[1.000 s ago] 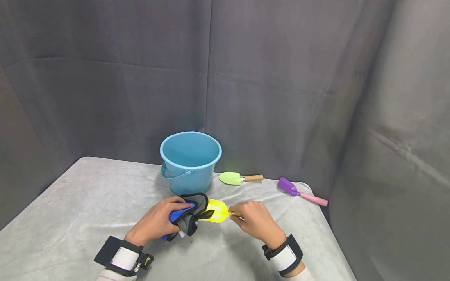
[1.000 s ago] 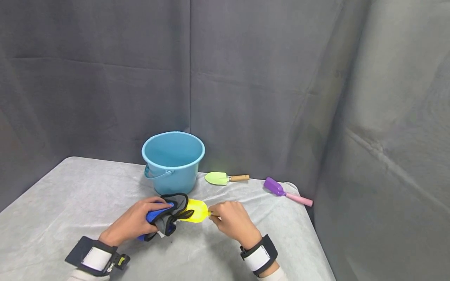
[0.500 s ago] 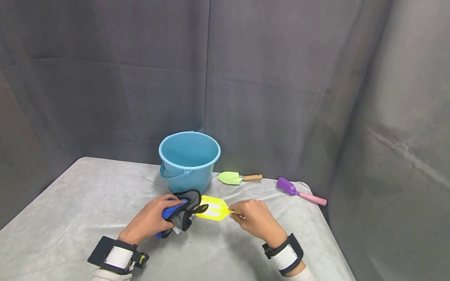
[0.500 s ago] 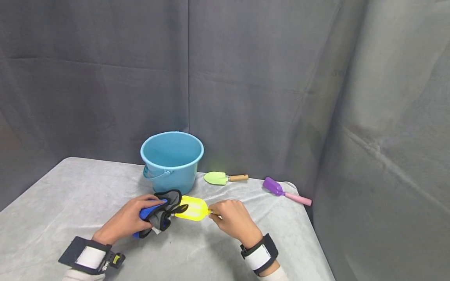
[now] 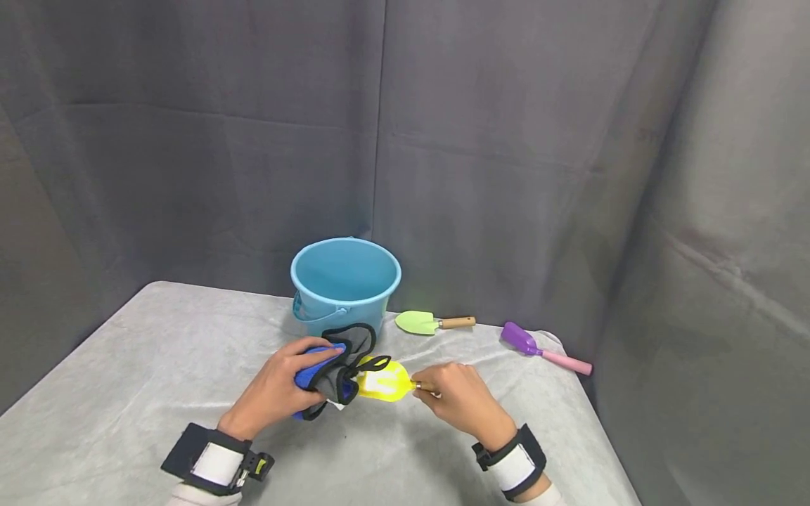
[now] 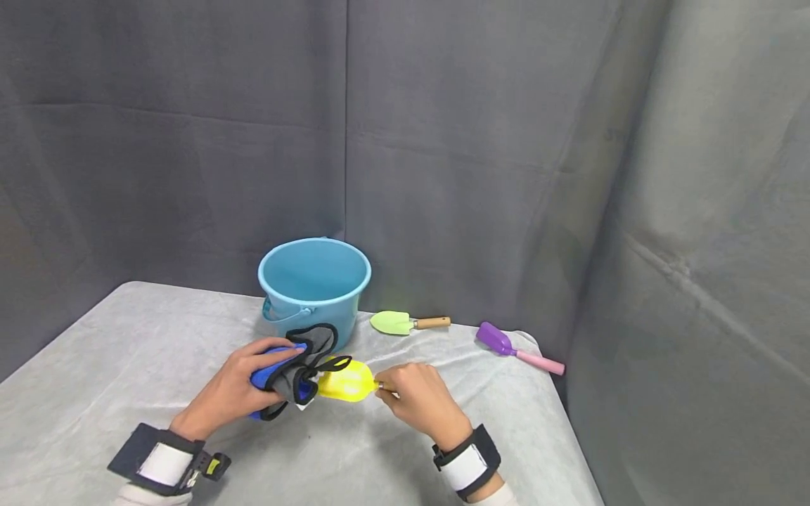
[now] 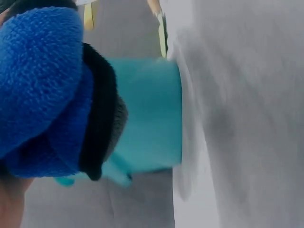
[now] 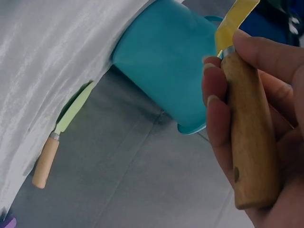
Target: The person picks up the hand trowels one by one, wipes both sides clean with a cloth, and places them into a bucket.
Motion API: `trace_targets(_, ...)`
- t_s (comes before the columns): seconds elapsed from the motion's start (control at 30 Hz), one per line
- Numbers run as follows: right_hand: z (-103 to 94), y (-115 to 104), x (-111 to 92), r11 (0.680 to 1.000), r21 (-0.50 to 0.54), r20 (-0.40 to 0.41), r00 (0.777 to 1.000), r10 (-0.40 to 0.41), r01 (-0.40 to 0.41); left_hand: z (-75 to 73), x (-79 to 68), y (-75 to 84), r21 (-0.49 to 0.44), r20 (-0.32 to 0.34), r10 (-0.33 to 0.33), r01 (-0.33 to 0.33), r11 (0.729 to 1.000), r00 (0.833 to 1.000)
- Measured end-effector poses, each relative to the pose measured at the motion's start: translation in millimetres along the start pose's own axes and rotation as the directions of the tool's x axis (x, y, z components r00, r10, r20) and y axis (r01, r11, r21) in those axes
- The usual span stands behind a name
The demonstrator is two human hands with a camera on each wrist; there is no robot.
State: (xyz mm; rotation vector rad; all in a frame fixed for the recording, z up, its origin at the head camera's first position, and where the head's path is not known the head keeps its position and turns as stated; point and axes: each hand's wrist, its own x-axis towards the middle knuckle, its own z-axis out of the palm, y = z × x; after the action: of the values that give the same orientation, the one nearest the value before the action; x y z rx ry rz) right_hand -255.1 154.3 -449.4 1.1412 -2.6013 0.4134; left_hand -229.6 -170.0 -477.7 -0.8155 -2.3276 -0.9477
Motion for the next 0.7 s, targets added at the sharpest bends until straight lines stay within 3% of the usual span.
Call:
trace_targets(0.13, 3.8, -1.7, -1.1, 1.000, -0.002, 0.002, 1.000, -0.008, 0.008, 14.1, 3.5, 10.1, -0.015, -0.026, 0.081, -0.082, 0.997, 0.996)
trace_targets(0.27, 7.6, -2.9, -1.1, 0.999, -0.033, -0.027, 0.999, -0.022, 0.021, 29.1, 6.3, 19.3, -0.025, -0.008, 0.111, -0.111, 0.993, 0.994)
trace_targets(0.43, 10.0, -4.1, -1.7, 0.999, -0.052, -0.043, 0.999, -0.017, 0.014, 39.6, 5.0, 25.5, -0.015, 0.034, 0.109, -0.108, 0.994, 0.994)
trace_targets(0.7, 10.9, -4.9, 1.8, 0.993, -0.100, -0.068, 0.995, -0.068, 0.061, 40.9, 3.8, 28.5, 0.006, 0.113, 0.078, -0.079, 0.997, 0.991)
